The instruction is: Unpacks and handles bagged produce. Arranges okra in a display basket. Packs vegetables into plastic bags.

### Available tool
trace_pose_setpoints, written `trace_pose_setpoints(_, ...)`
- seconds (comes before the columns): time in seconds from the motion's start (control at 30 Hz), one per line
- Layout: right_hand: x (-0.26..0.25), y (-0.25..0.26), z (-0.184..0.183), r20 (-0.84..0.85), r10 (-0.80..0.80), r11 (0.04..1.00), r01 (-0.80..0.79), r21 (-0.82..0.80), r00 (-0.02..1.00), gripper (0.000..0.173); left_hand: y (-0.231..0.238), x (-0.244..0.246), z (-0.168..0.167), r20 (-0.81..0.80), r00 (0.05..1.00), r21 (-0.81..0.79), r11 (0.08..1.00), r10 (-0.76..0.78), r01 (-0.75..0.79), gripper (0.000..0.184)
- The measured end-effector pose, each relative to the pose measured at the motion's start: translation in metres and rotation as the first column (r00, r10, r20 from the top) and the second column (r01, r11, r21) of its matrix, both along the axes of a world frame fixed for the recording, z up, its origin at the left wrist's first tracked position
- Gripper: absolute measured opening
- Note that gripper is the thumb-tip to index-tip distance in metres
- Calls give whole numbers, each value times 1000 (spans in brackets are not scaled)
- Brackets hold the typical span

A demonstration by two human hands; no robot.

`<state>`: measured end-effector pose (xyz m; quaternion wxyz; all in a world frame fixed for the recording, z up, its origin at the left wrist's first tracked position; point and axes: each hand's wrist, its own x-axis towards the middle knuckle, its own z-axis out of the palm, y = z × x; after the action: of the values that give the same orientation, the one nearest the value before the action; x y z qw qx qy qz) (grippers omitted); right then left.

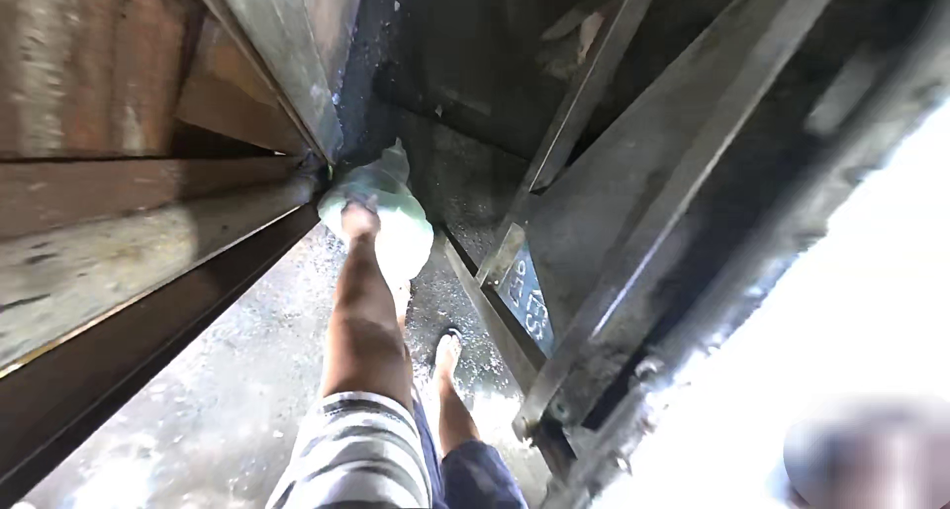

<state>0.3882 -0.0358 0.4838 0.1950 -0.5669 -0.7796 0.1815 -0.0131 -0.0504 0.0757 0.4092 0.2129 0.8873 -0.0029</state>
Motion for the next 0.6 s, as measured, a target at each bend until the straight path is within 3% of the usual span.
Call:
trace_pose_setpoints(0.1, -5, -1, -7, -3, -25, 999, 25, 33, 1000, 32, -19, -13, 29, 95, 994, -48, 997, -58, 63, 37)
trace_pose_setpoints(0.23, -4, 0, -7, 58, -31, 995, 25, 91, 998, 39, -51, -26, 62, 219, 964, -81, 981, -153, 174, 42)
trace_pose_setpoints(0.33, -4, 0, -6, 83, -49, 994, 41, 99, 995, 42, -86, -27, 82, 196, 980, -105, 992, -42, 64, 46)
trace_pose_setpoints(0.47, -10, 1, -1, 133, -72, 991, 56, 125, 989, 45, -130, -21, 112, 259, 927, -92, 962, 271, -255, 54)
trace_pose_setpoints(0.6, -12, -2, 4, 104, -94, 990, 83, 112, 990, 46, -167, -11, 168, 247, 917, -63, 950, 313, -307, 47)
